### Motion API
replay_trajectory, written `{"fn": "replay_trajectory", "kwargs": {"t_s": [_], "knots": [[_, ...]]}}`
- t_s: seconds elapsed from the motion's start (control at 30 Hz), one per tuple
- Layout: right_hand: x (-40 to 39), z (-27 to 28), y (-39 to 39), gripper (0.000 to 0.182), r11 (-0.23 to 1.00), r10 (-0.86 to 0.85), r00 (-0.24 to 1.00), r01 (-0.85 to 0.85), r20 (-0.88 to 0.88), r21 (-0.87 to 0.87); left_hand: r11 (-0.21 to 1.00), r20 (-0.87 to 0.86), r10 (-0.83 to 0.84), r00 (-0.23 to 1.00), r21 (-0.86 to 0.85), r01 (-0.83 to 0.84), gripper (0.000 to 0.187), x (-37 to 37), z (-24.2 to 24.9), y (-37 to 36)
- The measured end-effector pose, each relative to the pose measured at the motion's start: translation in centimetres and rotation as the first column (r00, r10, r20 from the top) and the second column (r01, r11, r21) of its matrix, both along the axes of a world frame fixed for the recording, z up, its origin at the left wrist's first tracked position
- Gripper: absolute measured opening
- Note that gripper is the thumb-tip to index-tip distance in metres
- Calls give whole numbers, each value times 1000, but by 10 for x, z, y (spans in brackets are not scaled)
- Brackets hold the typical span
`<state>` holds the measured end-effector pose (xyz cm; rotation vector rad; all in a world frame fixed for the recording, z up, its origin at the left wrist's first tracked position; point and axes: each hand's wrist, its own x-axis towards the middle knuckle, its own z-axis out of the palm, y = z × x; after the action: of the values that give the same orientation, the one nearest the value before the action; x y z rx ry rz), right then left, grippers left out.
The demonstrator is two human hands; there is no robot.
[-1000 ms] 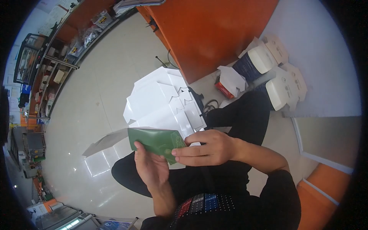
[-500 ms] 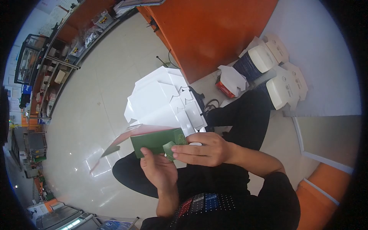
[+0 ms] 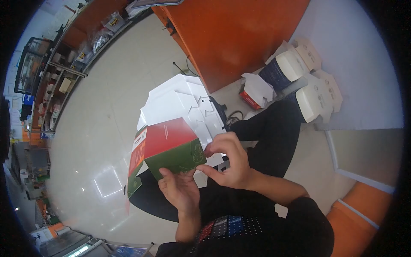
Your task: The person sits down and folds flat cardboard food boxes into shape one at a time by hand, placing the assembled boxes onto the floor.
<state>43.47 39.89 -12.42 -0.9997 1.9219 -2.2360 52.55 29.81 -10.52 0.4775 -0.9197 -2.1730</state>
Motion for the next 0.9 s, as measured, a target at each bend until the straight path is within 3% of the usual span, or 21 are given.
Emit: {"fn": "replay_trajectory", "kwargs": {"t_s": [0.03, 0.13, 0.17, 0.3, 0.37, 0.43, 0.47, 0.5, 0.6, 0.67, 0.7, 0.77, 0.87, 0.9], "knots": [[3, 0, -2, 29, 997, 10, 973, 9, 230, -80, 1000, 6, -22, 1000, 12, 22, 37, 1, -5, 1], [-8, -1, 9, 29, 975, 136, 935, -186, 326, 125, 996, 27, -78, 997, 37, 77, 36, 6, -19, 2], [-7, -6, 9, 25, 971, 88, 944, -153, 317, 184, 995, 39, -88, 995, 44, 87, 35, 8, -23, 3], [-16, -8, 19, 23, 865, 156, 835, -374, 528, 335, 994, 48, -100, 994, 40, 98, 32, 11, -28, 0], [-17, -9, 13, 22, 838, 128, 763, -425, 633, 342, 980, 292, -68, 954, -162, 119, 34, 14, -34, -4], [-16, -11, 4, 19, 854, 81, 985, -149, 155, 499, 898, 470, 25, 882, -398, 187, 34, 16, -52, -9], [-14, -12, -1, 18, 857, 52, 993, 13, -111, 516, 817, 523, 90, 847, -525, 237, 32, 19, -70, -11], [-9, -8, -8, 26, 907, -36, 970, 132, -239, 401, 718, 561, 153, 814, -629, 299, 31, 18, -81, -11], [-4, 19, -22, 26, 949, 34, 856, 134, -515, 284, 564, 505, 178, 844, -756, 334, 25, 8, -58, -5], [-6, 18, -25, 26, 947, 96, 797, 112, -596, 302, 691, 516, 64, 854, -641, 335, 25, 7, -63, 4], [-7, 16, -26, 26, 946, 135, 764, 89, -631, 310, 700, 518, 39, 855, -625, 347, 24, 7, -61, 1], [-7, 10, -27, 25, 934, 120, 759, 131, -640, 331, 619, 526, 206, 825, -723, 306, 20, 4, -66, 1], [-8, 2, -26, 24, 933, 100, 766, 150, -635, 328, 836, 481, -77, 873, -446, 320, 21, 11, -90, -11], [-6, -4, -23, 22, 939, 83, 762, 156, -642, 307, 806, 563, -107, 820, -433, 403, 28, 15, -83, -15]]}}
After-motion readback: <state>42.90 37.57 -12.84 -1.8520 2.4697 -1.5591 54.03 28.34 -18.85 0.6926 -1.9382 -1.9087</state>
